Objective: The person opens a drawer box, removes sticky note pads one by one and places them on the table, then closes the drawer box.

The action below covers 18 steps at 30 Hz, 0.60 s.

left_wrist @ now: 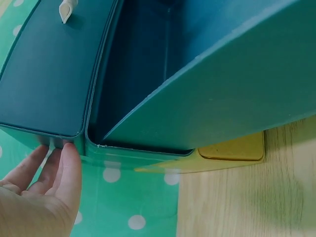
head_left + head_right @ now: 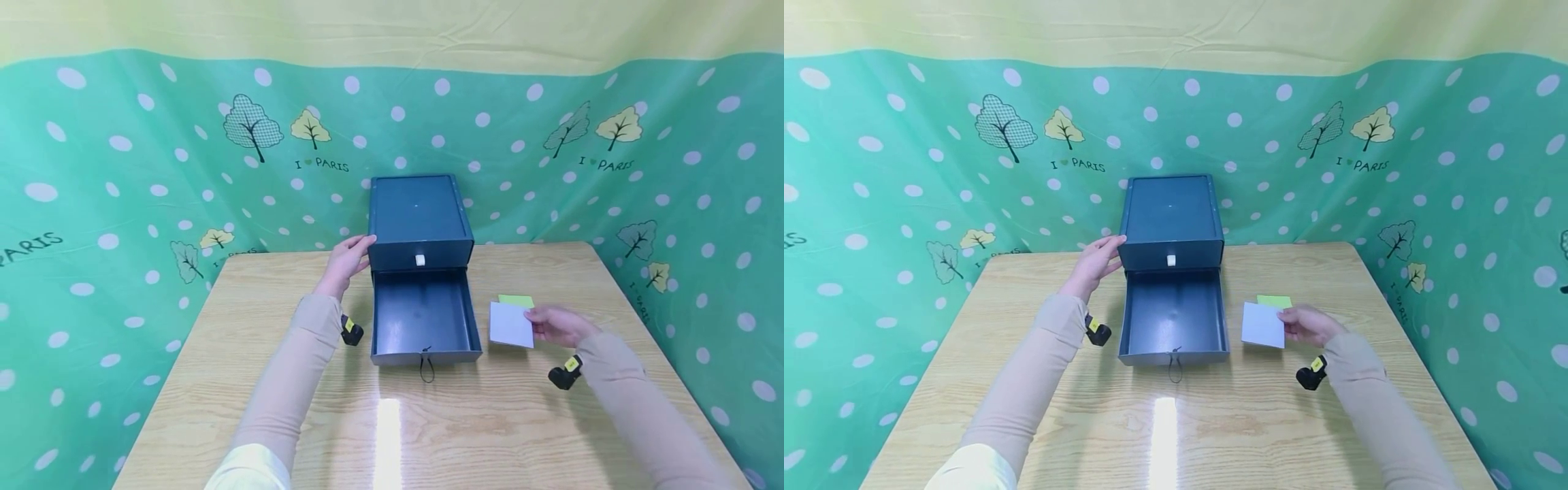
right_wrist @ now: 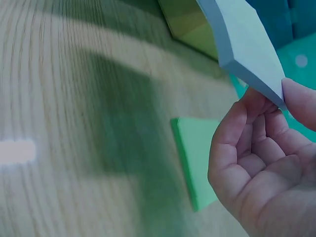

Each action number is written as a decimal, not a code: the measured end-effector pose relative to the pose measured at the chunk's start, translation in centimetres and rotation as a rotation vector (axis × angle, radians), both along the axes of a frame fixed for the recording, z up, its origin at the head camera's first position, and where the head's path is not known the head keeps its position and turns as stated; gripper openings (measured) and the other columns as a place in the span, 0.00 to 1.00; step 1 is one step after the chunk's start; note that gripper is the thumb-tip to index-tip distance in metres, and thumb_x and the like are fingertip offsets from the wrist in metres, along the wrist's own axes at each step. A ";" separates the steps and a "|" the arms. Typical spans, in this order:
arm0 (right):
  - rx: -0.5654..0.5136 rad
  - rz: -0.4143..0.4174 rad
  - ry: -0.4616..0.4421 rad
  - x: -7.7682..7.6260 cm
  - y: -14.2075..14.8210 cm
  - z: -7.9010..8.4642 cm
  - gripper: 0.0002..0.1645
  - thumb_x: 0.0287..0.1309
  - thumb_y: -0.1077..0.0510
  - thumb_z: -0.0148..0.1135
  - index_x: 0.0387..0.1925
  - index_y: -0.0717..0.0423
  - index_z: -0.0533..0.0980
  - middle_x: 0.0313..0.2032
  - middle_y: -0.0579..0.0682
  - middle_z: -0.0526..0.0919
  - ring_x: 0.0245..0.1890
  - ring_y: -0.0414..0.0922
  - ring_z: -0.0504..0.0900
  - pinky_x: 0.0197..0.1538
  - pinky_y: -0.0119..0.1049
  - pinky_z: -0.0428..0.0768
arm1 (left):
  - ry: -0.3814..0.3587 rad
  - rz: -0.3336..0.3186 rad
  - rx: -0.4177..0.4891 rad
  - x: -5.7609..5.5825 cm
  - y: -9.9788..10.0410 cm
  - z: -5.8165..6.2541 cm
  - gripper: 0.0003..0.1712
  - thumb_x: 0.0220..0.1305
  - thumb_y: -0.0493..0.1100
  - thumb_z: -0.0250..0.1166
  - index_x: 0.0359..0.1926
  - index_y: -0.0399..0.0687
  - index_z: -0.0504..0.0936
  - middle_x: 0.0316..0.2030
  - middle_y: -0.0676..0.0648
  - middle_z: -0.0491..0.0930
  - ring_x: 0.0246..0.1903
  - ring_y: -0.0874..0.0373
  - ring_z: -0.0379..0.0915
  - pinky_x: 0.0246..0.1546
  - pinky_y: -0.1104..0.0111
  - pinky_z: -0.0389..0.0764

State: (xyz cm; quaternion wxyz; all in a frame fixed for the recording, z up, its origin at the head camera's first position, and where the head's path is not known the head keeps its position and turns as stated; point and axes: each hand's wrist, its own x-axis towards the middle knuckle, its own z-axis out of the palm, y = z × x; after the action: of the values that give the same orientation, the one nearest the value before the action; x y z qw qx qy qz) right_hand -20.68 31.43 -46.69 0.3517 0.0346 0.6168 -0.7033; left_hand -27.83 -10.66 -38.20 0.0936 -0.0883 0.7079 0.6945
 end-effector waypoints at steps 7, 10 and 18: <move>-0.038 -0.058 -0.067 0.6 1.2 -1.2 0.16 0.71 0.63 0.40 0.35 0.51 0.75 0.35 0.44 0.81 0.38 0.38 0.78 0.45 0.29 0.80 | 0.000 -0.001 -0.013 0.1 0.1 0.3 0.34 0.65 0.52 0.60 0.67 0.42 0.65 0.68 0.44 0.63 0.66 0.50 0.62 0.64 0.61 0.70; -0.037 -0.062 -0.073 1.0 1.5 -1.6 0.16 0.71 0.64 0.41 0.34 0.51 0.76 0.34 0.44 0.82 0.37 0.38 0.79 0.44 0.28 0.80 | 0.000 0.000 -0.008 0.2 0.1 0.2 0.33 0.65 0.52 0.60 0.67 0.41 0.66 0.68 0.44 0.63 0.65 0.50 0.62 0.64 0.61 0.70; 0.036 -0.087 -0.080 1.7 2.2 -2.6 0.13 0.69 0.65 0.44 0.33 0.53 0.75 0.33 0.44 0.80 0.36 0.37 0.77 0.43 0.28 0.79 | 0.005 -0.002 -0.016 0.3 0.1 0.2 0.32 0.65 0.52 0.59 0.65 0.42 0.68 0.68 0.46 0.63 0.65 0.51 0.63 0.62 0.63 0.72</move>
State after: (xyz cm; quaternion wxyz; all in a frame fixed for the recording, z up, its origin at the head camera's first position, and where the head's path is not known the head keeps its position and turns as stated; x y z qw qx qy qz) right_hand -19.03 33.62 -49.30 0.3447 0.0958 0.6126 -0.7048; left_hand -27.57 -10.55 -37.99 0.0918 -0.0870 0.7138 0.6889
